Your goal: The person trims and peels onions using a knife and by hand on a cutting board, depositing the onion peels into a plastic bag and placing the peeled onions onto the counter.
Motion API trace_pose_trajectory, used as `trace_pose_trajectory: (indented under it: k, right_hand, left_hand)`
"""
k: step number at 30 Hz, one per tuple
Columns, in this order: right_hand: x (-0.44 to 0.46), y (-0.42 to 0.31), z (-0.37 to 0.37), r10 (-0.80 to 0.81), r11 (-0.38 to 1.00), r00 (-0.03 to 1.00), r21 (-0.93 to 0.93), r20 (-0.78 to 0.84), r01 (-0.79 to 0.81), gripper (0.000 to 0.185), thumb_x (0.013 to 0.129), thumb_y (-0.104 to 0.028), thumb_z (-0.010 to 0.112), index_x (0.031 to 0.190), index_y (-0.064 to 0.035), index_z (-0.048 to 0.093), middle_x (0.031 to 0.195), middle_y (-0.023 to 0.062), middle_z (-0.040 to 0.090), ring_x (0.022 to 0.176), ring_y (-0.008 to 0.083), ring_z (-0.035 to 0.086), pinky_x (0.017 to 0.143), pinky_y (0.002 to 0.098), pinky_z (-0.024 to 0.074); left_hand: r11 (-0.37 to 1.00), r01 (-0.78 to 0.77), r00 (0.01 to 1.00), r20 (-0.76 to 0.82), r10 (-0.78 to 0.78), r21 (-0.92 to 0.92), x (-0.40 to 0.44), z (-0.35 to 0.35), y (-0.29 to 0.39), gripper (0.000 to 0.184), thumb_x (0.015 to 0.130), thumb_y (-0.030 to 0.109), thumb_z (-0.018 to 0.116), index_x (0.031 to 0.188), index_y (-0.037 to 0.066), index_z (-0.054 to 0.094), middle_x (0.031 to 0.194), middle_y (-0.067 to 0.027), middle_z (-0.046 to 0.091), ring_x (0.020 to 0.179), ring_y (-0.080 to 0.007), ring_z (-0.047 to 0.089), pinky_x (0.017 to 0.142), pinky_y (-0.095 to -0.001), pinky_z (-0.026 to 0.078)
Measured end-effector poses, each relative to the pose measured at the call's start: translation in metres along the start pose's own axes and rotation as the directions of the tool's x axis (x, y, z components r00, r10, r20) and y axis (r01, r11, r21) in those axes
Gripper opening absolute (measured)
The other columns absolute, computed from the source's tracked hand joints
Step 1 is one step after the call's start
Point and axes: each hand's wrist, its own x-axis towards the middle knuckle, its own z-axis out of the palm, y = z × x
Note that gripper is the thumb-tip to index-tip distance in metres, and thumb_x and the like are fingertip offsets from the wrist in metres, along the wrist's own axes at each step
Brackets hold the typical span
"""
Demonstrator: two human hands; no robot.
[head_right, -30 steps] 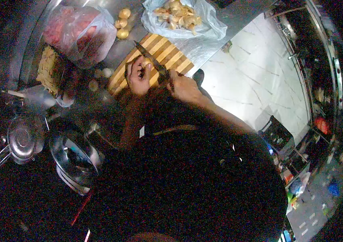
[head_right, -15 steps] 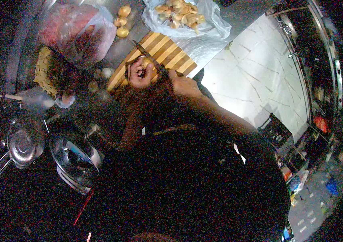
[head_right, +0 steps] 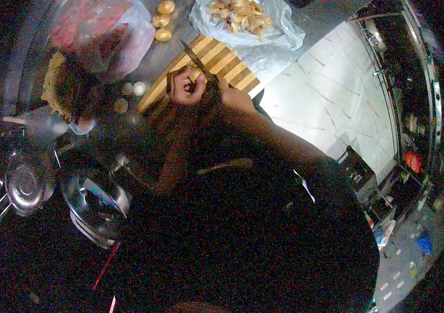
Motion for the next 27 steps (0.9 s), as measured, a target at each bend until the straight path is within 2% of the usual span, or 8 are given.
trace_pose_trajectory:
  k: [3, 6, 11, 17, 21, 24, 26, 27]
  right_hand:
    - [0.015, 0.012, 0.008, -0.027, 0.999, 0.999, -0.042, -0.025, 0.026, 0.027, 0.086, -0.022, 0.052, 0.099, -0.0023, 0.041, 0.074, 0.028, 0.059, 0.074, 0.048, 0.057, 0.063, 0.0536, 0.0454]
    - [0.003, 0.019, -0.007, -0.086, 0.995, 0.996, -0.053, 0.015, 0.087, 0.037, 0.086, -0.027, 0.052, 0.111, -0.0034, 0.038, 0.078, 0.0251, 0.063, 0.071, 0.0429, 0.062, 0.061, 0.0525, 0.0492]
    - [-0.011, 0.042, -0.034, -0.219, 0.976, 0.945, -0.074, -0.243, 0.207, 0.029, 0.083, -0.021, 0.056, 0.106, -0.0079, 0.045, 0.064, 0.0231, 0.059, 0.065, 0.0427, 0.06, 0.059, 0.0532, 0.0478]
    - [-0.01, 0.039, -0.044, -0.27, 0.955, 0.898, 0.027, -0.348, 0.297, 0.039, 0.078, -0.011, 0.058, 0.114, -0.0097, 0.044, 0.075, 0.023, 0.06, 0.071, 0.0421, 0.06, 0.062, 0.0504, 0.0486]
    - [-0.014, 0.037, -0.056, -0.267, 0.957, 0.894, 0.012, -0.36, 0.29, 0.04, 0.083, -0.009, 0.051, 0.122, -0.0086, 0.044, 0.088, 0.0247, 0.061, 0.079, 0.0428, 0.06, 0.067, 0.0478, 0.0483]
    - [-0.001, 0.055, -0.057, -0.177, 0.968, 0.908, 0.099, -0.379, 0.23, 0.038, 0.087, -0.012, 0.045, 0.124, -0.0093, 0.047, 0.079, 0.0195, 0.061, 0.07, 0.0331, 0.062, 0.066, 0.0433, 0.0485]
    - [0.007, 0.06, -0.068, -0.056, 0.936, 0.95, 0.315, -0.308, 0.157, 0.036, 0.087, -0.014, 0.045, 0.122, -0.0095, 0.049, 0.074, 0.0144, 0.06, 0.063, 0.0252, 0.06, 0.065, 0.0405, 0.0485]
    - [0.005, 0.051, -0.078, -0.024, 0.921, 0.943, 0.36, -0.331, 0.15, 0.036, 0.092, -0.031, 0.044, 0.12, -0.0086, 0.051, 0.068, 0.0072, 0.054, 0.058, 0.0168, 0.051, 0.064, 0.0366, 0.0459]
  left_hand:
    - [0.999, 0.007, 1.0, 0.022, -0.008, 0.053, 0.005, -0.001, 0.012, 0.032, 0.07, 0.021, 0.076, 0.093, 0.005, 0.06, 0.073, -0.0069, 0.056, 0.067, -0.0185, 0.055, 0.064, -0.0339, 0.047]
    - [0.993, 0.113, 0.98, 0.164, -0.115, 0.016, 0.017, -0.016, 0.035, 0.029, 0.076, 0.02, 0.072, 0.099, 0.006, 0.06, 0.094, -0.0107, 0.06, 0.078, -0.0214, 0.056, 0.071, -0.0323, 0.046]
    - [0.996, -0.092, 0.917, 0.388, 0.092, -0.018, 0.022, -0.034, 0.029, 0.046, 0.081, 0.01, 0.062, 0.126, 0.008, 0.05, 0.102, -0.0129, 0.057, 0.093, -0.0336, 0.054, 0.092, -0.0395, 0.041]
    - [0.83, -0.42, 0.762, 0.639, 0.103, 0.367, 0.043, -0.04, 0.045, 0.051, 0.071, 0.005, 0.066, 0.119, 0.009, 0.049, 0.105, -0.0128, 0.053, 0.104, -0.0352, 0.048, 0.092, -0.0435, 0.039]
    - [0.921, -0.3, 0.748, 0.66, 0.065, 0.249, 0.05, -0.034, 0.026, 0.045, 0.072, 0.01, 0.069, 0.114, 0.01, 0.05, 0.105, -0.0123, 0.058, 0.097, -0.0324, 0.054, 0.085, -0.0396, 0.043]
    - [0.998, 0.054, 0.859, 0.509, -0.055, 0.017, 0.052, -0.021, 0.03, 0.043, 0.078, 0.014, 0.068, 0.116, 0.009, 0.049, 0.107, -0.0114, 0.059, 0.095, -0.0267, 0.058, 0.082, -0.0367, 0.046]
    - [0.833, 0.465, 0.799, 0.546, -0.251, -0.298, 0.06, -0.008, 0.048, 0.039, 0.084, 0.012, 0.064, 0.12, 0.009, 0.049, 0.107, -0.0068, 0.058, 0.096, -0.0185, 0.057, 0.077, -0.0313, 0.049]
    - [0.641, 0.623, 0.749, 0.58, -0.321, -0.45, 0.066, -0.002, 0.06, 0.037, 0.084, 0.01, 0.064, 0.119, 0.009, 0.051, 0.104, -0.005, 0.058, 0.094, -0.0161, 0.057, 0.075, -0.0292, 0.049]
